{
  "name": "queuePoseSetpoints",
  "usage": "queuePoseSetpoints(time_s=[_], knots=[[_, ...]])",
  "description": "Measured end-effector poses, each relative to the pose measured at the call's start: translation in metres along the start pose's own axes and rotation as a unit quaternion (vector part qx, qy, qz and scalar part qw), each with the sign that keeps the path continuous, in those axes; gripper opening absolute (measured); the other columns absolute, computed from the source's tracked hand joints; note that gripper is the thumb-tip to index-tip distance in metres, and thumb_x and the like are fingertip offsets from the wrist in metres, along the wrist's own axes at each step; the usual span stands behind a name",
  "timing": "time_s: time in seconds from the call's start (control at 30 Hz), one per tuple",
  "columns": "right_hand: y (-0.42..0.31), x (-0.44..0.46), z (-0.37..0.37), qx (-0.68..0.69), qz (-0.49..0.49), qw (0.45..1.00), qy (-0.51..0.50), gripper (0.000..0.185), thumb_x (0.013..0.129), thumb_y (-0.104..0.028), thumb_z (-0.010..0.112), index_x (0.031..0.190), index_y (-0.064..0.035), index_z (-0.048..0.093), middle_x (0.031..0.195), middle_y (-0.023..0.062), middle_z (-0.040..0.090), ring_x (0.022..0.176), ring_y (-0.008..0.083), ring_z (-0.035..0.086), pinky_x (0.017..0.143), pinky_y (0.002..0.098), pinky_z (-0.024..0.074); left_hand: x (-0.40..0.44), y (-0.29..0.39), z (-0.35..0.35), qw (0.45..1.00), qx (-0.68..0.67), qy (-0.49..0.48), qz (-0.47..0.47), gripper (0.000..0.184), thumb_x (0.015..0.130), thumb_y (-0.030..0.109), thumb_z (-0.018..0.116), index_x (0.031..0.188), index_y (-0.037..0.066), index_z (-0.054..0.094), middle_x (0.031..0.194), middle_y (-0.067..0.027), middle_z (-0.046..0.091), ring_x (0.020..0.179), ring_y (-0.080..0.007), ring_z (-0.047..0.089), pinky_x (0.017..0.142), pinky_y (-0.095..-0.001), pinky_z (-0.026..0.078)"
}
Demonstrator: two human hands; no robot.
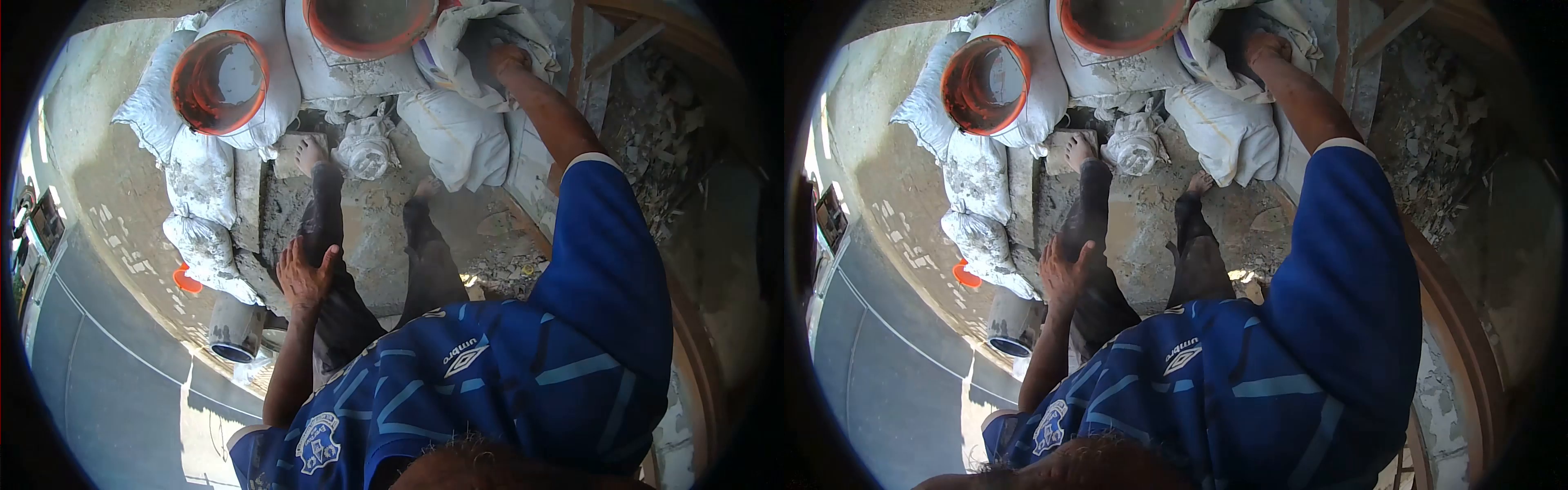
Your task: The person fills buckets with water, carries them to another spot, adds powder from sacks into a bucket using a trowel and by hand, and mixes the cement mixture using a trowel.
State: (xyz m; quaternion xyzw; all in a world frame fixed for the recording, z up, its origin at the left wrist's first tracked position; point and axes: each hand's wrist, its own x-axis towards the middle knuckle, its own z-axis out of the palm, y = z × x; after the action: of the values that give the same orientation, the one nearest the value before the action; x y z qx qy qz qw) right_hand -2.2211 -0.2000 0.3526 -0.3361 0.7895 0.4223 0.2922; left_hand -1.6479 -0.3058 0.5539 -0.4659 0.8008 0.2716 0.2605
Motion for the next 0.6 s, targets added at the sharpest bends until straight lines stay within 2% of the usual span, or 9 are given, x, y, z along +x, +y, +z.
queuePoseSetpoints(time_s=[0.1,0.17,0.2,0.23,0.33,0.47,0.5,0.57,0.6], knots=[[0.016,0.005,-0.005,0.061,0.03,0.998,0.009,0.029,0.092,-0.018,0.053,0.112,-0.0105,0.073,0.123,0.0086,0.067,0.113,0.0319,0.065,0.078,0.0541,0.0564,0.017,0.007,-0.002,0.999,0.037,-0.01,-0.013,0.083,0.081,0.067,0.062,0.129,-0.001,0.055,0.134,-0.0195,0.056,0.127,-0.0348,0.049,0.107,-0.047,0.035],[0.011,0.007,-0.007,0.059,0.051,0.997,0.0,0.032,0.094,-0.019,0.049,0.114,-0.0109,0.072,0.127,0.0092,0.065,0.116,0.0311,0.063,0.082,0.0516,0.0566,0.052,0.022,0.011,0.997,-0.066,-0.013,0.033,0.079,0.08,0.058,0.071,0.128,-0.002,0.055,0.131,-0.0227,0.057,0.125,-0.0359,0.051,0.104,-0.0456,0.039],[0.002,-0.004,-0.013,0.103,0.072,0.992,-0.007,0.033,0.093,-0.018,0.048,0.115,-0.0107,0.072,0.128,0.01,0.064,0.116,0.0318,0.063,0.083,0.0512,0.0564,0.095,0.075,0.033,0.968,-0.245,-0.007,0.054,0.078,0.078,0.051,0.077,0.128,-0.004,0.055,0.124,-0.0267,0.06,0.119,-0.039,0.057,0.099,-0.0448,0.045],[-0.003,-0.015,-0.024,0.153,0.093,0.984,-0.01,0.034,0.093,-0.018,0.048,0.116,-0.0106,0.071,0.129,0.0108,0.064,0.117,0.0325,0.062,0.084,0.0508,0.0561,0.116,0.116,0.03,0.956,-0.284,-0.06,0.049,0.078,0.078,0.052,0.076,0.127,-0.006,0.055,0.119,-0.0293,0.063,0.112,-0.0419,0.061,0.095,-0.0444,0.049],[0.001,-0.036,-0.021,0.198,0.083,0.976,0.024,0.034,0.091,-0.018,0.048,0.113,-0.0081,0.072,0.126,0.0142,0.065,0.114,0.0342,0.064,0.084,0.0492,0.0561,0.171,0.22,0.069,0.932,-0.318,-0.125,0.118,0.096,0.074,0.061,0.075,0.134,-0.009,0.049,0.124,-0.0312,0.06,0.117,-0.0399,0.06,0.099,-0.0425,0.047],[0.022,-0.042,-0.008,0.195,0.032,0.979,0.045,0.034,0.089,-0.018,0.05,0.11,-0.0051,0.073,0.12,0.0185,0.067,0.11,0.0365,0.066,0.084,0.0511,0.055,0.208,0.317,0.09,0.883,-0.429,-0.174,0.077,0.095,0.071,0.067,0.075,0.126,-0.009,0.057,0.124,-0.0268,0.062,0.114,-0.0364,0.061,0.096,-0.0408,0.048],[0.023,-0.029,0.006,0.123,0.001,0.988,0.094,0.023,0.081,-0.015,0.055,0.095,-0.0059,0.071,0.099,0.0139,0.063,0.091,0.0318,0.063,0.073,0.0468,0.0527,0.21,0.334,0.081,0.851,-0.48,-0.196,0.079,0.091,0.071,0.065,0.076,0.123,-0.008,0.06,0.122,-0.0252,0.063,0.11,-0.0361,0.063,0.095,-0.0417,0.049],[0.032,-0.022,0.003,0.15,0.006,0.983,0.106,0.025,0.082,-0.015,0.054,0.097,-0.0052,0.071,0.101,0.0156,0.065,0.093,0.0333,0.064,0.075,0.047,0.053,0.233,0.357,0.11,0.818,-0.507,-0.267,-0.049,0.079,0.072,0.06,0.078,0.116,-0.005,0.065,0.117,-0.0208,0.065,0.103,-0.0335,0.064,0.09,-0.0444,0.05],[0.036,-0.025,-0.003,0.185,0.026,0.977,0.102,0.026,0.082,-0.016,0.054,0.098,-0.0049,0.072,0.102,0.0164,0.065,0.095,0.0341,0.064,0.077,0.0472,0.0532,0.238,0.365,0.116,0.775,-0.566,-0.273,-0.069,0.064,0.076,0.048,0.079,0.112,-0.003,0.067,0.115,-0.0175,0.066,0.094,-0.031,0.066,0.081,-0.0432,0.054]])
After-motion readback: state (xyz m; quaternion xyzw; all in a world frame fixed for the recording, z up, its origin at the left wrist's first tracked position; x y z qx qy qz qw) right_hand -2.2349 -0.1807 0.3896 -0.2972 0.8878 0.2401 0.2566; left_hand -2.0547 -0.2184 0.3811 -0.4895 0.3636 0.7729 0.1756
